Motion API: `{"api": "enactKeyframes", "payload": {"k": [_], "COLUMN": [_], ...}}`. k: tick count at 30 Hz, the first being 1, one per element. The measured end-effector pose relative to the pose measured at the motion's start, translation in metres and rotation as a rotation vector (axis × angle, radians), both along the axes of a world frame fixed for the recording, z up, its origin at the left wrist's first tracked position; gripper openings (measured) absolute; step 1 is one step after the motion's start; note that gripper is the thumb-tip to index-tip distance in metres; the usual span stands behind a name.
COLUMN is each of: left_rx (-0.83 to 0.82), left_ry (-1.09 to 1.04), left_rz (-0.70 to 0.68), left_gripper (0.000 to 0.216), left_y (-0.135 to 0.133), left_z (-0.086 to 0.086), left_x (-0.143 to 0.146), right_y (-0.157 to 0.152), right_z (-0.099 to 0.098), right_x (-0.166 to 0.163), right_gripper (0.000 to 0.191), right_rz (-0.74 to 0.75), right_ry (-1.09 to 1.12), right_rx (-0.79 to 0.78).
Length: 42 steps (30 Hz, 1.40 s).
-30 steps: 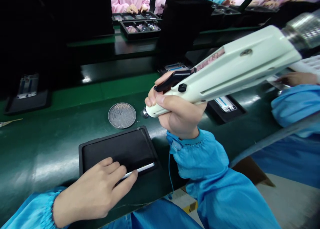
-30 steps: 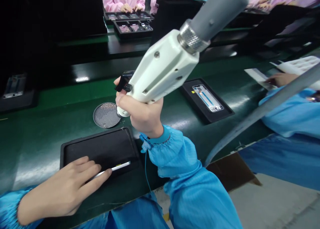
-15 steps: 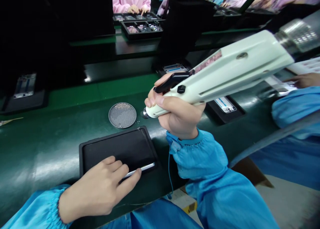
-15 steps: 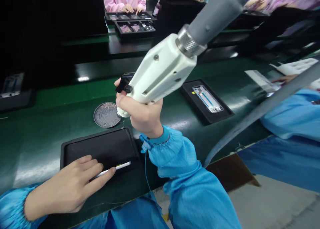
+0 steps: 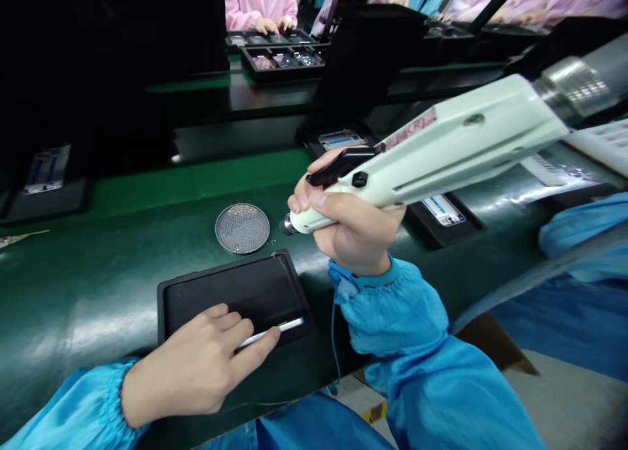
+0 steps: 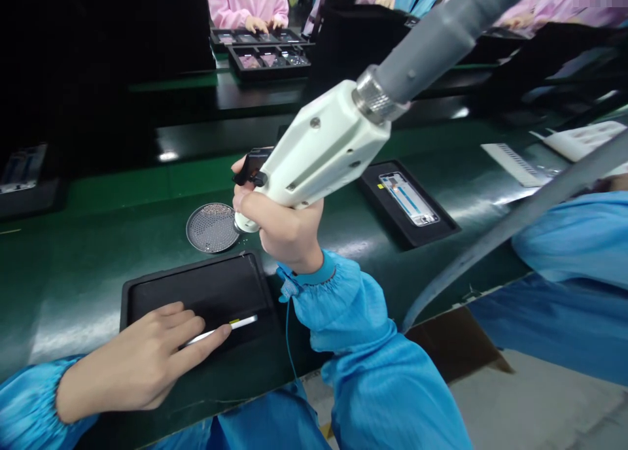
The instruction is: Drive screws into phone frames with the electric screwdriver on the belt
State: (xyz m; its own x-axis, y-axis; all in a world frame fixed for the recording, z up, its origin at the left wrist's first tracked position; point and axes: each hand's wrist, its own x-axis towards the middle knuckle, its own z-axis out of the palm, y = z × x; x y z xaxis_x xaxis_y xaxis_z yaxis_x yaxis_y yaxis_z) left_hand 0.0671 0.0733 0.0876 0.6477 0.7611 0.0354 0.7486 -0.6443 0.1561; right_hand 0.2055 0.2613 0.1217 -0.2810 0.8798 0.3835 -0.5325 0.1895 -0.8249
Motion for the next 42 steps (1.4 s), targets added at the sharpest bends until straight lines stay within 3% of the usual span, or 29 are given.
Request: {"api": "enactKeyframes", "payload": {"k": [5,9,12,18,22,26,30,33,37,42], "left_rx": [-0.019,0.048,0.085,0.078,0.007,-0.091,-0.103,-0.044,0.011,0.021], "left_ry": [-0.097,-0.236,-0.152,0.022,0.051,0.016,-0.037,-0.049,-0.020,0.046], "left_rz": [0.008,0.065,0.181,0.361,0.411,0.397,0.558,0.796,1.106,1.339], "left_gripper": [0.049,0.035,0.022,0.027,0.029,0.026,0.024,0.022,0.028,0.033], "left_y": [0.002,0.011,0.021,0.033,0.037,0.032,0.033,0.055,0.118,0.189], "left_z": [-0.003,-0.009,-0.017,-0.042,-0.054,-0.047,-0.027,-0.015,-0.009,-0.008], "left_x": [-0.006,-0.022,-0.037,-0.056,-0.064,-0.077,-0.101,-0.129,-0.167,-0.193], "right_y": [0.003,0.003,0.002,0.001,0.001,0.007,0.019,0.026,0.034,0.044], "right_z": [-0.002,-0.003,-0.001,-0.001,-0.001,0.007,0.015,0.015,0.008,0.002], "right_x": [-0.001,-0.002,-0.002,0.000,0.001,0.008,0.019,0.025,0.027,0.026], "right_gripper": [0.017,0.017,0.017,0.019,0.019,0.016,0.013,0.012,0.016,0.020], "right_rz": [0.006,0.006,0.013,0.030,0.021,-0.047,-0.127,-0.169,-0.171,-0.182], "right_ry": [0.021,0.061,0.055,0.031,0.020,0.045,0.057,0.081,0.106,0.095], "right_rx": [-0.007,0.058,0.059,0.046,0.018,0.002,-0.010,-0.005,-0.007,-0.031]}}
